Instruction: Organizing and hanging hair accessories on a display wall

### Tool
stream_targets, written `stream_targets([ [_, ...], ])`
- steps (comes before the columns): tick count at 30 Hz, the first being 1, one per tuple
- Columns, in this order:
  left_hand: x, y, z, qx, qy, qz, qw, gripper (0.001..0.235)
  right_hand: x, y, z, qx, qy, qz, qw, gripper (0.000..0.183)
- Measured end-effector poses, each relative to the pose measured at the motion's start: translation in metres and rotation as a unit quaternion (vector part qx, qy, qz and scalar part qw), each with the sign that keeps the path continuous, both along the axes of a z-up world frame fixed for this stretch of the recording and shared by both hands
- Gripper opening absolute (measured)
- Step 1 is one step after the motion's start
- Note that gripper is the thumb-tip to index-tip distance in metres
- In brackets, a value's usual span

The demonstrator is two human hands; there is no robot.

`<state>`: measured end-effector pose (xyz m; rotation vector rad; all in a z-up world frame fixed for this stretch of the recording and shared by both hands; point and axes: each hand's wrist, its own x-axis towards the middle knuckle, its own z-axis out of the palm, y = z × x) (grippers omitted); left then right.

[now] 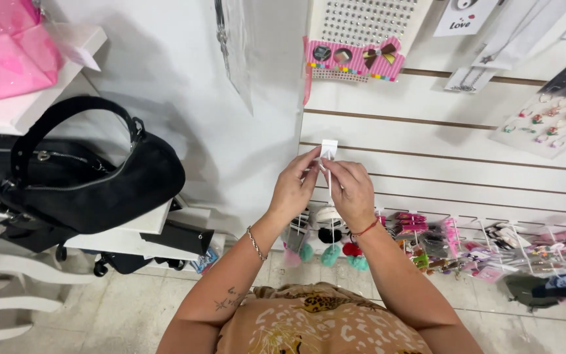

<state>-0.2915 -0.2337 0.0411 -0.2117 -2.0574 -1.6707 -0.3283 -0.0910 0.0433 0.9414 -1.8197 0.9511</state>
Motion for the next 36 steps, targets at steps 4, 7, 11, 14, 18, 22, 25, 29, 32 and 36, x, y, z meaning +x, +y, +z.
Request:
stream_targets([
  [4,-0.021,-0.005,-0.003,0.005,-0.009,-0.017,1.000,0.044,-0.019,-0.003,0.004,0.013,0.003,-0.026,1.000,0.018],
  [7,-0.029,-0.005,0.000,0.014,-0.016,-0.026,0.999,0.044,-0.027,-0.006,0.008,0.008,0.000,-0.037,0.999,0.019],
  [11,-0.042,-0.006,0.002,0.014,-0.020,-0.028,0.999,0.045,-0.037,-0.005,0.013,0.016,-0.015,-0.052,0.998,0.019],
  [14,-0.047,-0.004,0.005,0.021,-0.017,-0.030,0.999,0.044,-0.040,-0.008,0.022,0.013,-0.027,-0.050,0.998,0.019],
  [18,-0.045,-0.005,0.006,0.023,-0.022,-0.026,0.999,0.045,-0.035,-0.011,0.037,0.008,-0.042,-0.037,0.998,0.017],
  [22,-0.045,-0.006,0.013,0.024,-0.031,-0.021,0.999,0.046,-0.041,-0.012,0.036,0.007,-0.049,-0.035,0.998,0.019],
  [25,-0.047,-0.006,0.010,0.034,-0.018,-0.015,0.999,0.046,-0.043,-0.014,0.036,-0.005,-0.053,-0.025,0.998,0.020],
  [29,-0.048,-0.007,0.011,0.042,-0.012,-0.008,0.999,0.043,-0.046,-0.014,0.037,-0.010,-0.060,-0.021,0.998,0.019],
  [32,-0.051,-0.007,0.008,0.049,-0.008,-0.002,0.999,0.043,-0.050,-0.016,0.038,-0.008,-0.062,-0.021,0.998,0.018],
  [36,-0.058,-0.007,0.002,0.058,0.003,0.004,0.998,0.044,-0.055,-0.017,0.038,-0.004,-0.057,-0.023,0.998,0.017],
])
